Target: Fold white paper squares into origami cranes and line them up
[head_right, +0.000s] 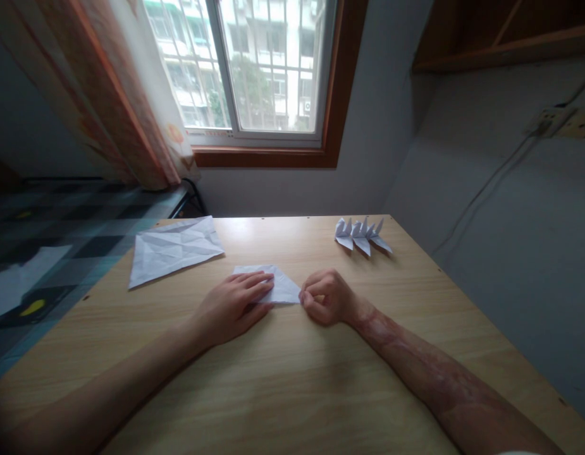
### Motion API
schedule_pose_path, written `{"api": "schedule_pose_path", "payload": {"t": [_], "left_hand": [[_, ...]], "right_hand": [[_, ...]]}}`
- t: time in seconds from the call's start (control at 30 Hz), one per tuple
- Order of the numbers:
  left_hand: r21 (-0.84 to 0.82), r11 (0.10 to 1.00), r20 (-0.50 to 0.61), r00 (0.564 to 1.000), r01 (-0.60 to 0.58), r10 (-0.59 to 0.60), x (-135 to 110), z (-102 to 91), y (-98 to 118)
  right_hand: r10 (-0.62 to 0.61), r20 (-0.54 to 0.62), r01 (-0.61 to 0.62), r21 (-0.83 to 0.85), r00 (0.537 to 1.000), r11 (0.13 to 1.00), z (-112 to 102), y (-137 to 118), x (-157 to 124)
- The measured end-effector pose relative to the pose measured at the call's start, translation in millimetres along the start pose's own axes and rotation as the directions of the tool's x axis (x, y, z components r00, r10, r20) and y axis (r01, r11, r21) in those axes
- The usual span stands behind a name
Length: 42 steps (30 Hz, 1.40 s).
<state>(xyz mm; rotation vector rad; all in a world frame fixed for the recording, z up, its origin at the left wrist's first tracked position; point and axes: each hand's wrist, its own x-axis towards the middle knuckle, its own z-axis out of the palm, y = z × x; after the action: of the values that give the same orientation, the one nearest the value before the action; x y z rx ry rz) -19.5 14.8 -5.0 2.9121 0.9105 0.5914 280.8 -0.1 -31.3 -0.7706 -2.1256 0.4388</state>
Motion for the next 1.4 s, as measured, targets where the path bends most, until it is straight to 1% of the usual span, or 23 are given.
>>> {"api": "schedule_pose_path", "payload": {"t": [0.03,0.1,0.13,0.2,0.27,0.3,0.37,0.5,0.57,0.67,0.73,0.83,0.93,1.03,1.13,1.23,1.3,1.4], "left_hand": [[0.0,1.0,0.005,1.0,0.003,-0.003,0,-0.6,0],[-0.003,1.0,0.013,1.0,-0.001,0.001,0,-1.7,-1],[-0.009,1.0,0.016,1.0,-0.007,0.008,0,-2.1,-2],[-0.042,0.999,0.016,0.999,-0.029,0.03,0,-2.7,-4],[-0.096,0.994,0.011,0.998,-0.058,0.059,0,-2.9,-6],[-0.123,0.99,0.01,0.997,-0.072,0.074,0,-3.0,-6],[-0.16,0.982,0.011,0.995,-0.1,0.103,0,-3.1,-7],[-0.123,0.982,0.046,0.987,-0.145,0.152,0,-4.1,-7],[-0.09,0.983,0.06,0.985,-0.159,0.164,0,-5.1,-6],[-0.087,0.982,0.051,0.984,-0.168,0.173,0,-6.8,-4],[-0.089,0.986,0.028,0.99,-0.139,0.142,0,-7.4,-1],[-0.055,0.998,-0.001,0.999,-0.032,0.032,0,-7.4,8],[0.01,0.999,0.004,0.999,0.045,-0.045,2,-9.1,19],[0.09,0.994,0.047,0.996,0.068,-0.073,5,-15.5,29],[0.137,0.988,0.141,0.986,0.067,-0.087,7,-23.5,35],[0.166,0.985,0.228,0.969,0.054,-0.092,6,-26.9,37],[0.172,0.984,0.222,0.971,0.05,-0.088,5,-25.8,37],[0.15,0.986,0.171,0.981,0.071,-0.097,3,-23.0,33]], "right_hand": [[0.006,0.015,-0.007,0.063,1.0,0.998,-1,-1,0],[0.016,0.021,-0.019,0.137,1.0,0.99,-3,-3,3],[0.036,-0.007,-0.035,0.133,0.999,0.99,-3,-3,4],[0.068,-0.085,-0.062,0.071,0.994,0.996,-2,-3,9],[0.065,-0.134,-0.067,-0.011,0.989,0.998,0,-1,13],[0.05,-0.127,-0.057,-0.049,0.991,0.997,2,0,15],[0.03,-0.065,-0.037,-0.11,0.997,0.993,4,4,18],[0.054,0.084,-0.037,-0.201,0.995,0.979,6,9,19],[0.068,0.12,-0.038,-0.234,0.99,0.972,7,10,18],[0.081,0.136,-0.043,-0.262,0.987,0.964,7,10,16],[0.079,0.127,-0.044,-0.262,0.989,0.964,7,10,16],[0.061,0.115,-0.029,-0.26,0.991,0.965,7,8,17],[0.034,0.111,-0.002,-0.272,0.993,0.962,6,7,18],[0.019,0.099,0.01,-0.285,0.995,0.958,6,5,19],[0.004,0.106,0.028,-0.3,0.994,0.953,5,2,20],[-0.013,0.147,0.056,-0.296,0.989,0.954,3,-2,21],[-0.014,0.167,0.062,-0.285,0.986,0.957,2,-4,20],[-0.008,0.174,0.057,-0.277,0.985,0.959,2,-1,19]]}}
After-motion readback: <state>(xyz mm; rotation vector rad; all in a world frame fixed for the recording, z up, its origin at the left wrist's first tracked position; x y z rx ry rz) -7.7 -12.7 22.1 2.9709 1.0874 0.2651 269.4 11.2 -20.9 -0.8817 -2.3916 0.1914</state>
